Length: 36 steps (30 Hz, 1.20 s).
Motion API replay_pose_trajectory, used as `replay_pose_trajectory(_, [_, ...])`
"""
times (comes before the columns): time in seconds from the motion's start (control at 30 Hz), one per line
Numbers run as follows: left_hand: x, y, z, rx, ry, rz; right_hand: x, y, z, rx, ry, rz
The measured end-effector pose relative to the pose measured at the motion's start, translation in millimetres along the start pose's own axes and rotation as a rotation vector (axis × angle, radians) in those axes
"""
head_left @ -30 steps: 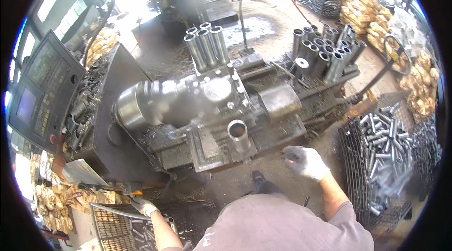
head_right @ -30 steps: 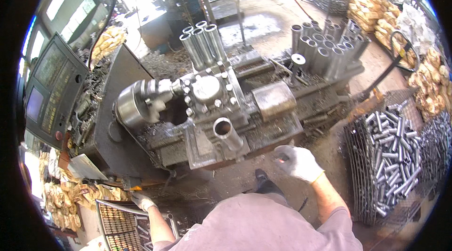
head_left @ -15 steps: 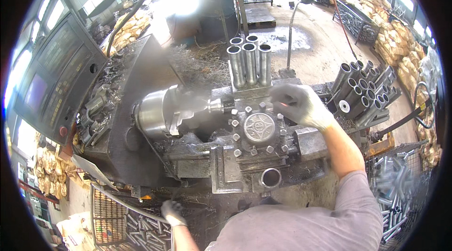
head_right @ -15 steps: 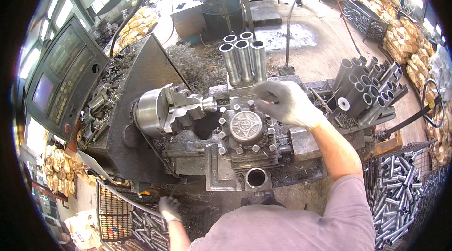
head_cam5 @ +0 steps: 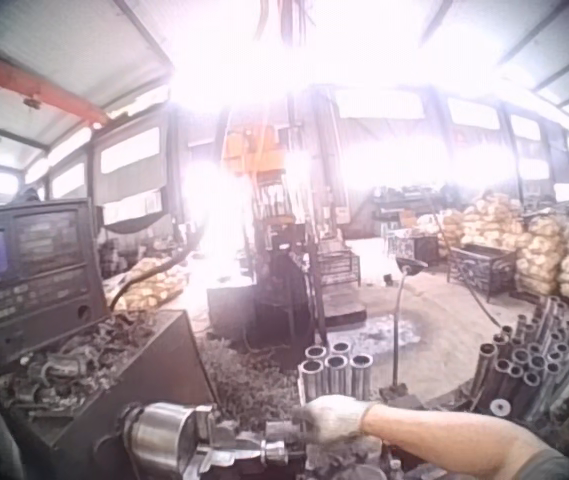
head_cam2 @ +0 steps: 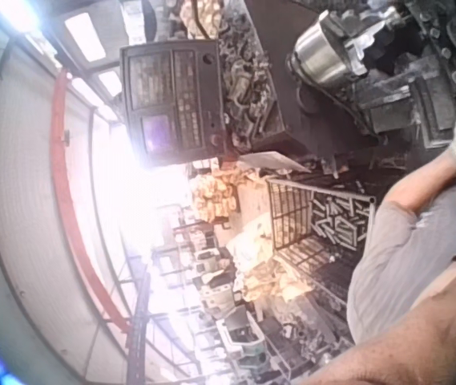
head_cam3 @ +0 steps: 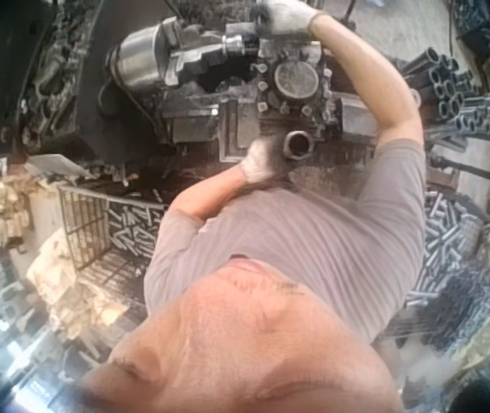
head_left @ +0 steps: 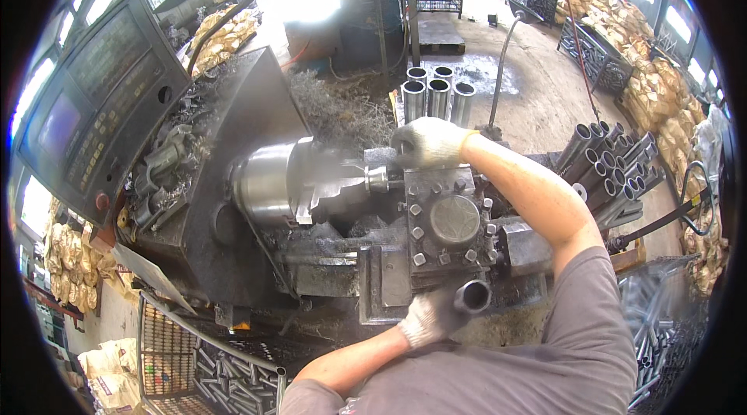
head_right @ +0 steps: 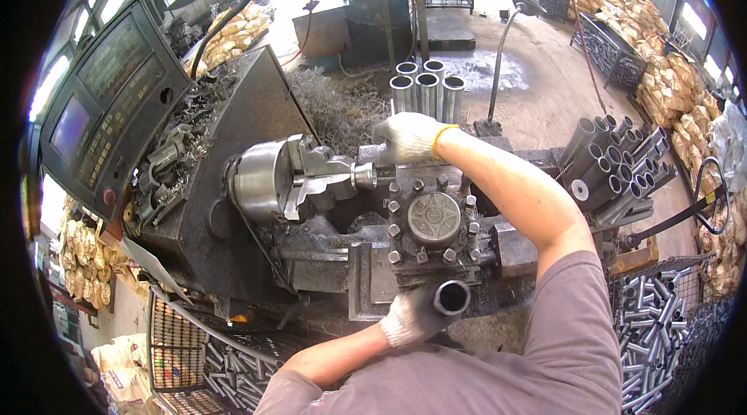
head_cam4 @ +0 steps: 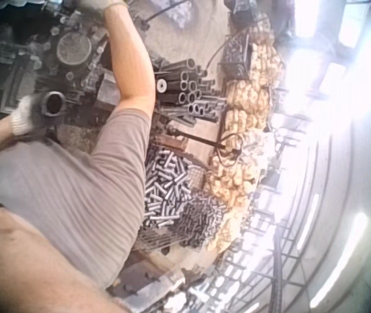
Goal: The person repeatedly loads hollow metal tubes into a lathe chuck, secures them, and removes them after machining. The finished tubes are placed into a wire basket. The person wears gloves and works continuously in a factory setting.
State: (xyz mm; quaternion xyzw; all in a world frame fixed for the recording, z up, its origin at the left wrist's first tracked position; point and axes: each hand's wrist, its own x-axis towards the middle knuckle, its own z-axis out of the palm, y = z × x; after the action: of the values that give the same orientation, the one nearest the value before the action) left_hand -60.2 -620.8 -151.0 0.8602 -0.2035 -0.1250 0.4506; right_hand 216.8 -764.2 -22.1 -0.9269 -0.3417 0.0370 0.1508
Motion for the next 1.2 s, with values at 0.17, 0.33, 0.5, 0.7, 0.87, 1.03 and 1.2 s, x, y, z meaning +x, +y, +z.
replay_pose_trajectory(0.17, [-24, 19, -123, -0.150, 0.282, 0.273, -33, 46, -4, 0.016, -0.009, 0.098])
replay_pose_trajectory(0.33, [55, -4, -265, 0.089, 0.587, -0.004, -16, 40, -1, 0.087, -0.133, 0.164])
replay_pose_trajectory(0.5, [78, 13, -251, 0.111, 0.639, -0.214, 47, 13, 24, 0.042, -0.372, 0.099])
replay_pose_trajectory(0.7, [18, -25, -143, -0.008, 0.554, -0.152, 100, 14, 95, 0.055, -0.544, 0.059])
replay_pose_trajectory(0.87, [0, -76, -50, -0.035, 0.512, -0.130, 112, 49, 82, 0.358, -0.929, 0.132])
replay_pose_trajectory(1.03, [0, -84, -34, 0.002, 0.508, -0.119, 88, 34, 77, -0.006, -0.665, -0.010])
replay_pose_trajectory(1.2, [-3, -83, -36, 0.005, 0.527, -0.139, 3, 90, 33, -0.195, -0.244, 0.018])
